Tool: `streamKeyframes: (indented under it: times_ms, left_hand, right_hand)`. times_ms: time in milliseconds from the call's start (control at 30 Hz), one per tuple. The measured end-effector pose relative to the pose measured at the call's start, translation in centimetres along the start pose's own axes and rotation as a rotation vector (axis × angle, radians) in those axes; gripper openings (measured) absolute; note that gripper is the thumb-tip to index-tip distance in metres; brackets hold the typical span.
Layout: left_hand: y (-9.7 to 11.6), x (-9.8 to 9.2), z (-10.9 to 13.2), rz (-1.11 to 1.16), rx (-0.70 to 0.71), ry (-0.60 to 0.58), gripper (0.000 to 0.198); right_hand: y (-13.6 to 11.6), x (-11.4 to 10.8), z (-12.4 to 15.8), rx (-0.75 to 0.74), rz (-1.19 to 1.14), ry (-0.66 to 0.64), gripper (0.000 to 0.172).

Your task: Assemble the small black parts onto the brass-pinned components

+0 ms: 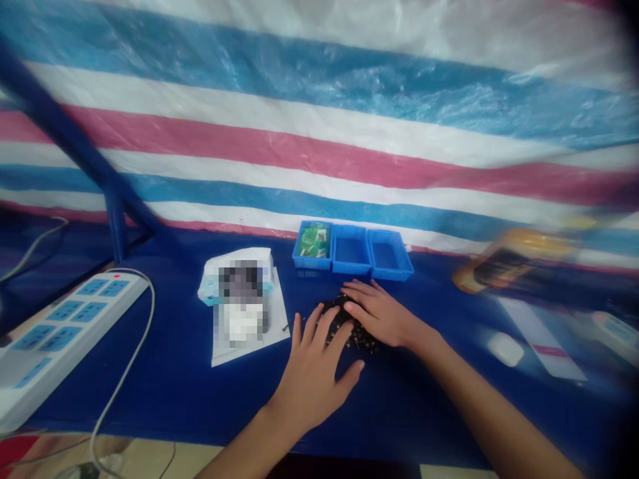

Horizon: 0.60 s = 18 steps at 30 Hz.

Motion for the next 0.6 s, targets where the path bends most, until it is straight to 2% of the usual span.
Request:
streamKeyframes:
  times_ms: [267, 400, 600]
  left_hand:
    - [0.7, -0.2, -0.4, 0.096, 0.074, -0.002, 0.048]
    - [0.7, -0.4, -0.5, 0.138, 0.068, 0.024, 0.047]
    - [0.7, -0.7, -0.4, 0.167, 0.066, 0.044, 0.042]
  right_hand:
    - [-1.0, 0.1, 0.4, -0.006, 0.019, 0.08, 0.052]
    - [-1.4, -0.1, 0.4, -0.025, 0.015, 0.134, 0.048]
    - [-1.6, -0.3, 0.7, -0.048, 0.013, 0.145, 0.045]
Point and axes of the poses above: each hand's wrist, its own z-axis away from the middle knuckle, its own x-axis out of the palm, y = z × x, the point moved 5 cm from there along -z, towards the middle knuckle, and after that the axes turned 4 degrees about y, right-handed, at the moved point
